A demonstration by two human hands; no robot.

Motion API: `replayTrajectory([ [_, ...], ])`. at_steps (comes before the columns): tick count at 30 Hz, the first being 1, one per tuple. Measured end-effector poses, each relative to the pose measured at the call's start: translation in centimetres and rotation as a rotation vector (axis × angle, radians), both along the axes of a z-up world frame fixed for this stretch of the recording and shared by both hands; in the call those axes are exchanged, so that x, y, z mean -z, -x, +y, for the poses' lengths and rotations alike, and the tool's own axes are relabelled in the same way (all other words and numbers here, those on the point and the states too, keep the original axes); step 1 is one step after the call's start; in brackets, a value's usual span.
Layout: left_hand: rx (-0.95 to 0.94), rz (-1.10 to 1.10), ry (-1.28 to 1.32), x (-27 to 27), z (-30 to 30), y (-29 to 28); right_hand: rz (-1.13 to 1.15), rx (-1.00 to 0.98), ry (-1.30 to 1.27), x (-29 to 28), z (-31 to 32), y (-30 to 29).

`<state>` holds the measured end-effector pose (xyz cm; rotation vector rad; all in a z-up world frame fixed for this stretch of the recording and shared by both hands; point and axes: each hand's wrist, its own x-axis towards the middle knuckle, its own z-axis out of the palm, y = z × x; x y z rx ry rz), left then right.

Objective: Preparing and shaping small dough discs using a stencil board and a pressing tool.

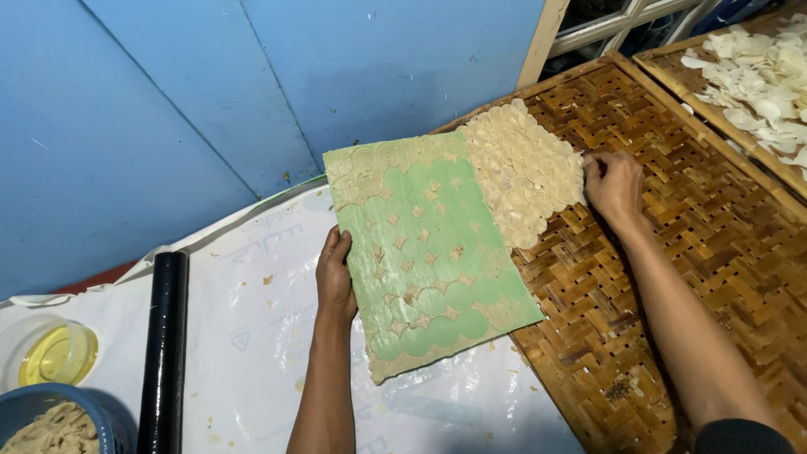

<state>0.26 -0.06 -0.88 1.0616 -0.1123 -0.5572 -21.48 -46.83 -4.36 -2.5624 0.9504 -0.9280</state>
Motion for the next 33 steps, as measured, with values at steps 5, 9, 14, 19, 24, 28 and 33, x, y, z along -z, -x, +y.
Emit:
replayTrajectory([
  [5,-0.003,-0.002,-0.037,-0.7,0.1,0.3,-0.037,0.002,-0.051,-3.0,3.1,0.4],
  [9,-0.016,0.007,-0.053,-1.2,0.0,0.6,-0.131,0.005,-0.16,-5.3,5.1,1.1],
  [14,-0.025,-0.016,-0.083,-0.7,0.1,0.6,-0.213,0.044,-0.312,-2.8,3.0,2.3],
  [19,-0.05,-0.026,-0.008,-1.4,-1.0,1.5,-0.205,-0.046,-0.341,-5.3,3.8,2.6],
  [24,-0.016,-0.108,0.053,-2.4,-5.1,3.2,-0.199,-0.215,-0.244,-12.0,9.5,1.8],
  [28,-0.025,-0.248,0.026,-0.1,-8.5,3.0,-0.156,-0.284,-0.194,-12.2,13.1,0.2],
  [33,-0.155,-0.552,-0.373,-3.9,-8.6,5.9,0.006,-0.326,-0.182,-8.8,13.2,-2.0],
])
